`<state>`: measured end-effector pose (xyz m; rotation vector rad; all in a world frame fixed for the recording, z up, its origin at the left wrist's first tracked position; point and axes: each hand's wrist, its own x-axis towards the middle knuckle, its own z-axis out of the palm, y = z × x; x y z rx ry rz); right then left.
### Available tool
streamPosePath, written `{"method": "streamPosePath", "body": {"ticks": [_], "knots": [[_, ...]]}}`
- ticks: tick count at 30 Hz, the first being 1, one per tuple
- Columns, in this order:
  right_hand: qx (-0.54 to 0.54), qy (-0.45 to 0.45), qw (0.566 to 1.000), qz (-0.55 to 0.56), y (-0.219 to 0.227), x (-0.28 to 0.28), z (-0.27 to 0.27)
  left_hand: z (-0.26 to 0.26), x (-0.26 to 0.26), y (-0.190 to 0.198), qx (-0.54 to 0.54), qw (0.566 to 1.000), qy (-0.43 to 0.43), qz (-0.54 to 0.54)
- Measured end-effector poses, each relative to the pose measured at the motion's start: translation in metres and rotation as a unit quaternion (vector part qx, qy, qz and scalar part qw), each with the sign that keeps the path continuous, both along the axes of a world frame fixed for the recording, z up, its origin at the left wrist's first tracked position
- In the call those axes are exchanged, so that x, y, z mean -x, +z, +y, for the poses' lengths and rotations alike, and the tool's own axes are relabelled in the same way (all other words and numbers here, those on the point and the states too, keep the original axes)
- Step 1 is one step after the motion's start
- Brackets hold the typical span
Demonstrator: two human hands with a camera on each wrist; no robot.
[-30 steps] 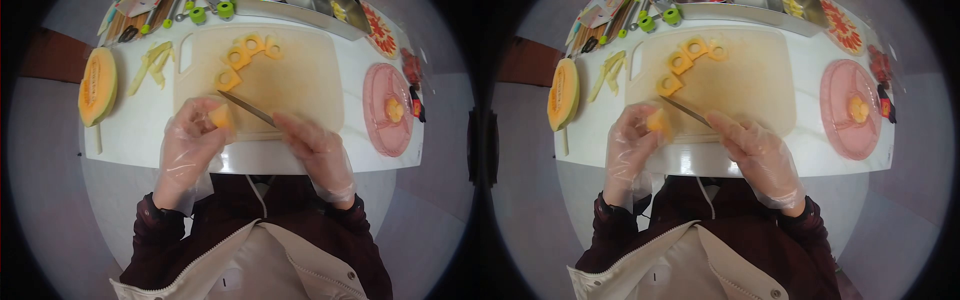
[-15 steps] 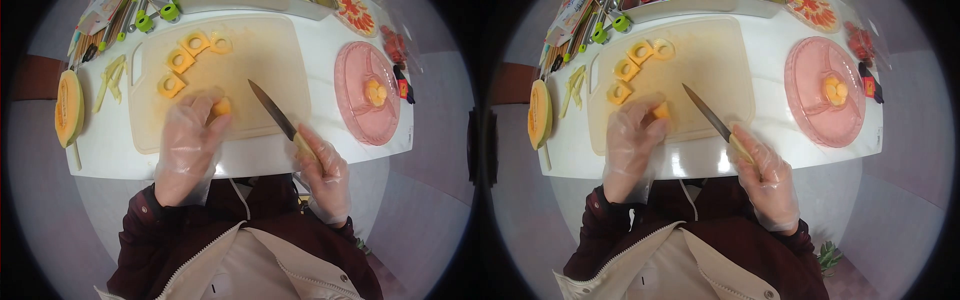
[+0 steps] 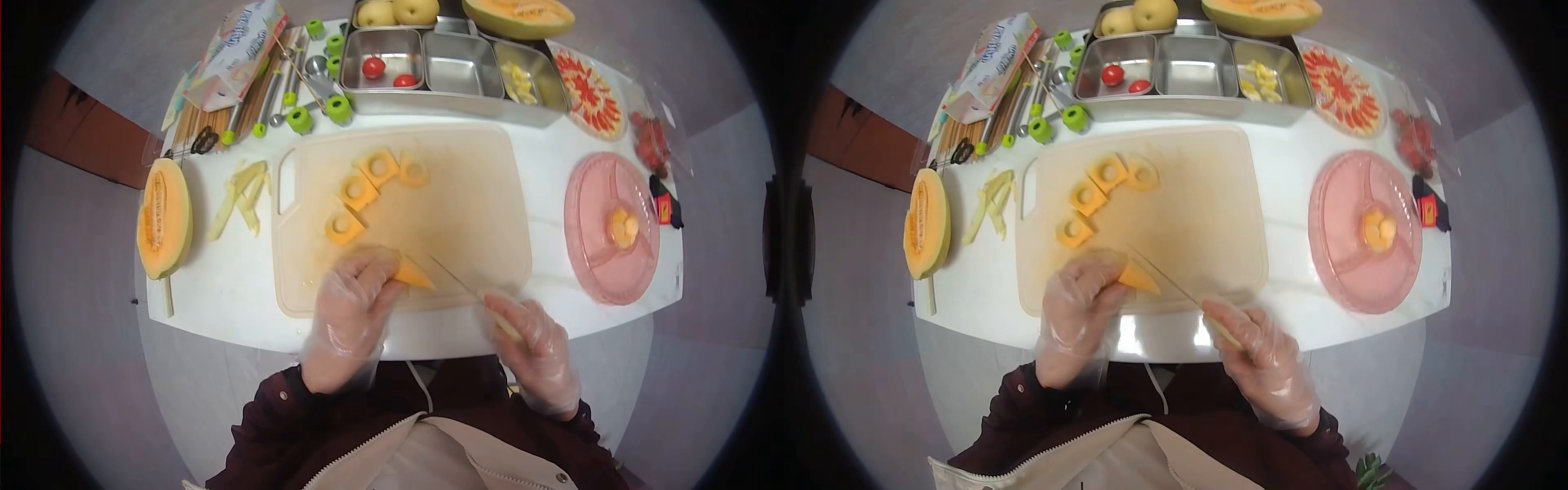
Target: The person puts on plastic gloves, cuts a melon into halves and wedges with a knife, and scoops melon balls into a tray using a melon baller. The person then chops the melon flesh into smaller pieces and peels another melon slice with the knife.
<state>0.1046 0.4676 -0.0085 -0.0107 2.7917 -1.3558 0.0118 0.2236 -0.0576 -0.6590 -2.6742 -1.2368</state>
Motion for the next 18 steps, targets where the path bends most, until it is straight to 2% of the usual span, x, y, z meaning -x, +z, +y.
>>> {"method": "streamPosePath", "body": {"ticks": [1,5,8,10,13,17,18], "knots": [[-0.008,0.009,1.0,-0.029,0.003,0.0,0.001,0.0,0.0,0.002,-0.017,1.0,-0.012,-0.02],[-0.023,0.024,0.999,0.0,0.011,0.004,-0.003,-0.002,-0.005,-0.006,-0.012,0.999,0.032,-0.038],[-0.016,0.022,1.0,0.005,0.014,0.005,-0.007,-0.002,-0.006,-0.002,-0.047,0.996,0.042,-0.057],[0.011,-0.001,0.999,-0.038,0.017,0.004,-0.011,-0.003,-0.006,-0.009,-0.054,0.997,0.042,-0.03],[0.008,-0.002,0.999,-0.042,0.015,0.002,-0.012,-0.004,-0.006,-0.011,-0.036,0.998,0.05,-0.029],[-0.022,0.0,0.997,-0.074,0.008,0.002,-0.009,-0.007,-0.007,-0.016,-0.061,0.995,0.034,-0.064],[-0.035,0.014,0.999,-0.011,-0.003,0.001,-0.006,-0.007,-0.005,-0.018,-0.041,0.997,0.048,-0.034]]}}
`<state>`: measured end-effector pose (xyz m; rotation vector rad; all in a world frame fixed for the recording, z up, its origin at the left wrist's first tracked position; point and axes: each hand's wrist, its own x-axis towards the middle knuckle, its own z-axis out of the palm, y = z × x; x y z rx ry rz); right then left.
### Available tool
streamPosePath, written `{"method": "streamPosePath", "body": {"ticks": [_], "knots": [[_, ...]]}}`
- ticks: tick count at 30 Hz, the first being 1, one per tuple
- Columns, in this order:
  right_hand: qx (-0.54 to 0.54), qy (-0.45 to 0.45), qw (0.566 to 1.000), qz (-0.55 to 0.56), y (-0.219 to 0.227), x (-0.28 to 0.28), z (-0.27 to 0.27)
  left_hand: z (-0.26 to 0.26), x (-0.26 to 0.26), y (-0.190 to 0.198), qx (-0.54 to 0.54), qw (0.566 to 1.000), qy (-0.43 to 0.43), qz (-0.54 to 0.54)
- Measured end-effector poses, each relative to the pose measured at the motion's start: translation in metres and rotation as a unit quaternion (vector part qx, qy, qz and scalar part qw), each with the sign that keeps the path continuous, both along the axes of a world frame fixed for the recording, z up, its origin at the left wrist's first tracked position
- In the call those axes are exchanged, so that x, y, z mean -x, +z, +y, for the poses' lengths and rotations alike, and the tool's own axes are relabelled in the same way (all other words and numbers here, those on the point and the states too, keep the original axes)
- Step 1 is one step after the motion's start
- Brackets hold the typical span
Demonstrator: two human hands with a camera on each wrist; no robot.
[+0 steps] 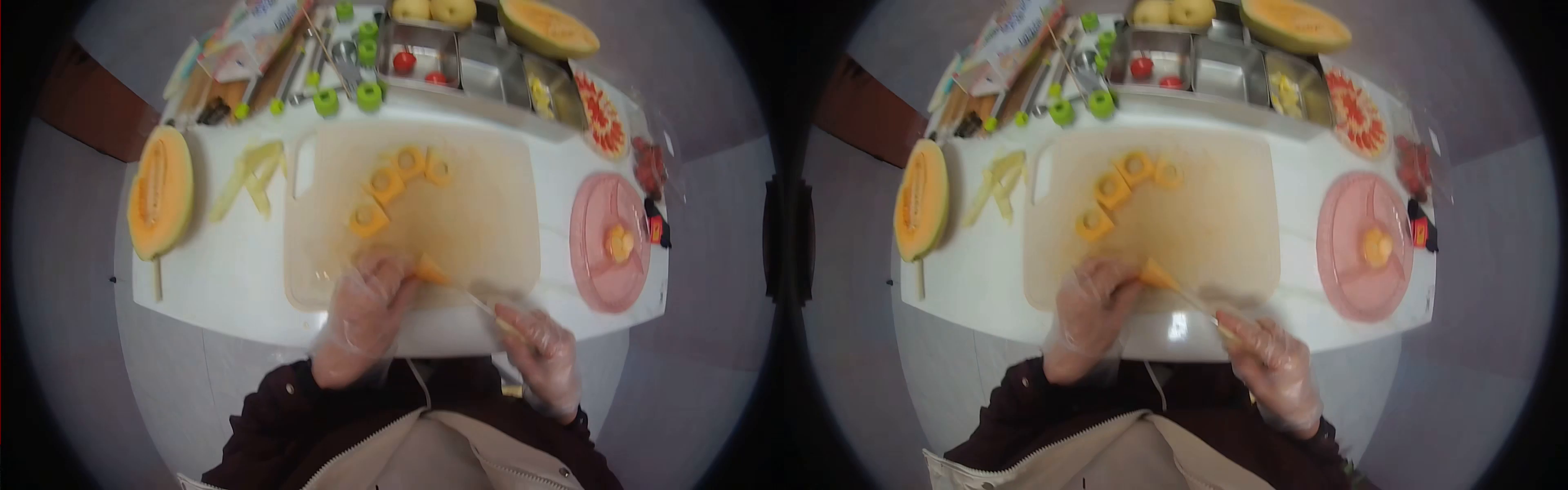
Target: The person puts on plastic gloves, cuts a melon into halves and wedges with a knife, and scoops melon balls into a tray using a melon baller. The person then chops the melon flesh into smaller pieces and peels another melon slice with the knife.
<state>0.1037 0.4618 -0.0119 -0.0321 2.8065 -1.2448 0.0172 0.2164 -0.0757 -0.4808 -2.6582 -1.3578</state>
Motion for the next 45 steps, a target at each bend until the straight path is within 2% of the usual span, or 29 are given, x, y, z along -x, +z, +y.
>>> {"method": "streamPosePath", "body": {"ticks": [1,2,4,5,7,10,20,25,38,40,41,43,44,45], "knots": [[-0.012,0.015,0.998,0.055,-0.005,-0.005,0.003,0.001,-0.001,-0.004,0.022,0.999,0.011,0.022],[-0.016,0.005,1.0,0.022,0.0,-0.009,0.002,0.001,-0.003,-0.004,0.018,1.0,0.0,-0.011],[0.038,-0.035,0.999,-0.014,0.006,-0.009,-0.002,0.002,-0.003,0.0,0.048,0.998,0.02,0.032],[0.033,-0.042,0.998,-0.03,0.003,-0.012,-0.002,0.003,-0.006,-0.003,0.043,0.999,0.014,0.015],[0.105,-0.054,0.993,-0.007,-0.003,-0.014,-0.003,0.003,-0.008,-0.004,-0.005,0.999,0.044,-0.01],[0.051,-0.043,0.996,-0.057,0.01,-0.011,-0.006,0.002,-0.009,-0.001,-0.005,0.999,0.04,-0.035],[-0.003,-0.021,0.999,-0.032,0.01,-0.007,-0.004,0.005,-0.009,0.001,-0.008,0.999,0.04,-0.027],[-0.041,-0.017,0.998,-0.039,0.011,-0.007,-0.004,0.007,-0.009,0.004,-0.048,0.998,0.039,-0.006],[-0.057,-0.006,0.998,-0.029,0.017,-0.004,0.001,0.012,-0.005,0.005,-0.062,0.997,0.018,0.037],[-0.059,0.0,0.998,-0.031,0.017,-0.005,0.003,0.015,-0.007,0.011,-0.058,0.997,0.052,-0.029],[-0.061,-0.002,0.998,-0.028,0.018,-0.005,0.002,0.014,-0.007,0.01,-0.061,0.997,0.049,-0.026],[-0.015,-0.01,0.998,-0.061,0.022,-0.004,0.0,0.013,-0.004,0.006,0.007,0.998,0.044,0.049],[-0.03,-0.019,0.998,-0.049,0.023,-0.004,0.002,0.015,-0.004,0.006,-0.011,0.997,0.036,0.06],[-0.026,0.008,0.999,-0.044,0.022,-0.005,0.005,0.015,-0.006,0.007,-0.014,0.998,0.056,0.02]]}}
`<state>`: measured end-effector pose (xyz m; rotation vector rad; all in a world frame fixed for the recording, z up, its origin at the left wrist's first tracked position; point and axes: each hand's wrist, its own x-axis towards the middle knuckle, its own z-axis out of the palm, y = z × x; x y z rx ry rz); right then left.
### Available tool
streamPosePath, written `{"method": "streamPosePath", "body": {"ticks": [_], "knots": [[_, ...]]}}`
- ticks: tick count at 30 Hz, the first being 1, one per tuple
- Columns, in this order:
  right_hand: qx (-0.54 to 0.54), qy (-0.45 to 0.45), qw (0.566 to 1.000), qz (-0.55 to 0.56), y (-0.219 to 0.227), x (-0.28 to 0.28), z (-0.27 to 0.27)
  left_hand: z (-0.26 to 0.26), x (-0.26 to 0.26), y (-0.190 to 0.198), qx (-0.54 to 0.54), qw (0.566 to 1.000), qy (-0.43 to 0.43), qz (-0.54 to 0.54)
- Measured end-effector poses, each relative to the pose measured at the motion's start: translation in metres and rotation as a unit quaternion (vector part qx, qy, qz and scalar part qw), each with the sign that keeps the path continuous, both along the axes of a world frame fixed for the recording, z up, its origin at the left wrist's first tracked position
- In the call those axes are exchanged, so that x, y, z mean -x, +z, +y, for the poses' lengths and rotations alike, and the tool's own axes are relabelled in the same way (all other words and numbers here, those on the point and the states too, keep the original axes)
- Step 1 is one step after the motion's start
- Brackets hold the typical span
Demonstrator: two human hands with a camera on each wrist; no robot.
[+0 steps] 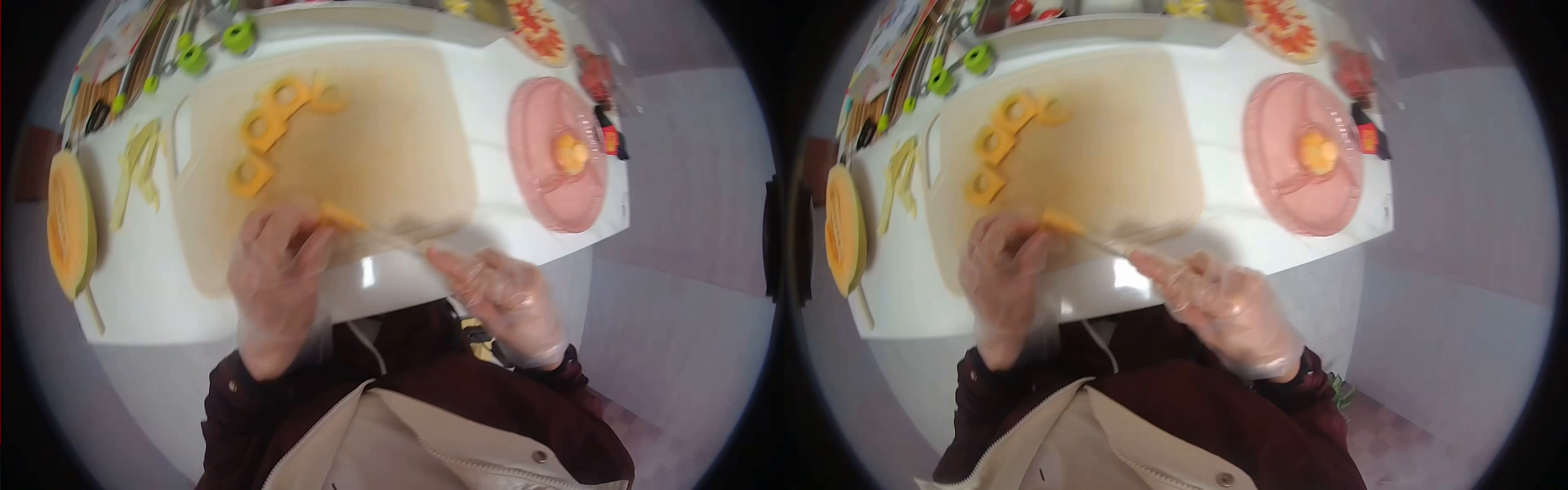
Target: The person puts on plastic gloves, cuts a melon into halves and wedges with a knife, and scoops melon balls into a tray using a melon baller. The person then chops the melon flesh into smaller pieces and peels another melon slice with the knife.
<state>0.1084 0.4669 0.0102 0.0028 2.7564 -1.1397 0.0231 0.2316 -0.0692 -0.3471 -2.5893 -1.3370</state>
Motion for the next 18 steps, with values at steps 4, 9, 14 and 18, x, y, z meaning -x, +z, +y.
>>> {"method": "streamPosePath", "body": {"ticks": [4,9,14,18], "knots": [[0.05,0.017,0.999,-0.003,0.002,0.0,0.003,-0.003,0.004,0.004,0.004,0.999,-0.014,-0.038],[0.024,0.036,0.999,-0.032,0.011,0.003,0.005,-0.002,0.005,0.003,-0.042,0.997,-0.002,-0.057],[-0.049,0.089,0.994,-0.031,0.018,0.006,0.006,-0.002,0.006,0.002,-0.045,0.997,0.006,-0.057],[-0.023,0.079,0.995,-0.062,0.021,0.007,0.007,-0.002,0.006,0.001,-0.044,0.997,0.012,-0.059]]}}
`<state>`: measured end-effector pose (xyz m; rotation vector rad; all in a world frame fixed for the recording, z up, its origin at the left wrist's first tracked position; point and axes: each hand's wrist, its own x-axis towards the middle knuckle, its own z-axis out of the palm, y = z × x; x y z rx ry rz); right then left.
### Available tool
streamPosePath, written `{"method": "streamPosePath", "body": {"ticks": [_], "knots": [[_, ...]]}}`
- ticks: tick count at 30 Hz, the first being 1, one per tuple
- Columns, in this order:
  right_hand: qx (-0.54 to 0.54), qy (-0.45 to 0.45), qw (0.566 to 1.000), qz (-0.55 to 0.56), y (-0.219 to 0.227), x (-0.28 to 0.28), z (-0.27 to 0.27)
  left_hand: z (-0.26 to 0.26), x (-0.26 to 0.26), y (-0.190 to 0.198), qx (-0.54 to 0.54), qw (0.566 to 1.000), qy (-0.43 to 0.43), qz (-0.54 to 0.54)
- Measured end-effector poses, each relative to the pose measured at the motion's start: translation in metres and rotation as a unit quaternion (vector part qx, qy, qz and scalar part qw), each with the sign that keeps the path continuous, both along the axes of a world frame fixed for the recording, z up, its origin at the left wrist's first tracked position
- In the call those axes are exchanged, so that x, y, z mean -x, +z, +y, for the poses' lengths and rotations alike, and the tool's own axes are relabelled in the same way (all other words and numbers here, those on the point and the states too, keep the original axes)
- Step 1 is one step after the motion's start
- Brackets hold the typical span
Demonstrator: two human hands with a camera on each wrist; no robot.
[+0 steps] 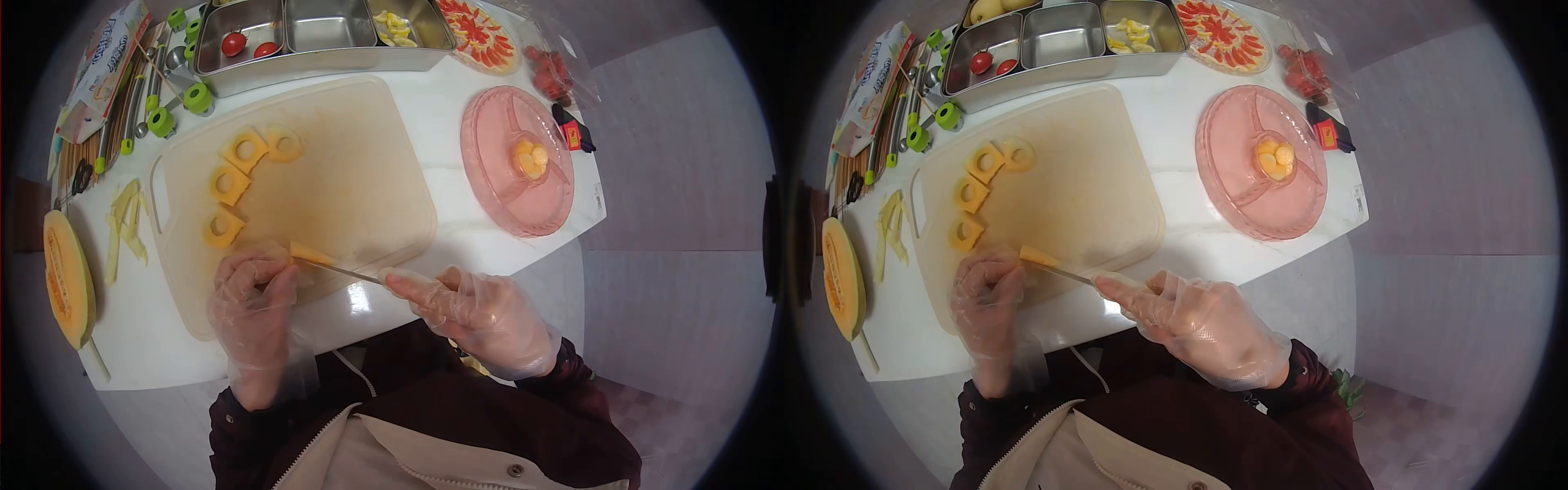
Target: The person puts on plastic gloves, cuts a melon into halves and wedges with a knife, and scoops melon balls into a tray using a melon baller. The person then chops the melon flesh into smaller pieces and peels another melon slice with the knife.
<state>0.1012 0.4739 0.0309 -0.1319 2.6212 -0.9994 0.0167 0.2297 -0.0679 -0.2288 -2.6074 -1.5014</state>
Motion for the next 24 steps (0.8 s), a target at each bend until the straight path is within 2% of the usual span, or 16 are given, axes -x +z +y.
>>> {"method": "streamPosePath", "body": {"ticks": [3,5,8,12,14,15,17,20,22,24], "knots": [[-0.011,0.01,1.0,-0.014,0.006,0.002,-0.001,-0.001,0.0,-0.002,-0.002,1.0,-0.003,0.014],[0.01,-0.03,0.999,-0.027,0.009,0.003,-0.005,-0.001,0.001,-0.003,-0.001,1.0,-0.002,0.015],[0.014,0.006,1.0,-0.017,0.005,0.002,0.001,-0.001,0.001,-0.004,-0.009,1.0,-0.01,0.016],[0.016,-0.002,0.999,-0.033,0.012,0.005,-0.002,-0.002,0.0,-0.007,-0.016,1.0,-0.006,0.019],[-0.056,0.021,0.997,-0.048,0.019,0.007,-0.004,-0.003,0.001,-0.006,-0.006,0.999,-0.012,0.034],[-0.051,0.024,0.997,-0.052,0.019,0.007,-0.005,-0.002,0.001,-0.005,0.003,0.999,-0.015,0.037],[-0.087,0.011,0.996,-0.002,0.017,0.004,-0.01,-0.003,-0.002,-0.003,0.027,0.999,-0.012,0.029],[-0.048,-0.015,0.998,0.037,0.009,0.001,-0.013,-0.002,-0.003,-0.004,0.021,0.999,-0.008,0.031],[-0.049,-0.01,0.998,0.031,0.01,0.002,-0.015,-0.001,-0.002,-0.007,0.027,0.997,-0.012,0.07],[-0.06,-0.011,0.998,0.027,0.01,0.002,-0.015,-0.002,-0.003,-0.008,0.018,0.998,-0.01,0.058]]}}
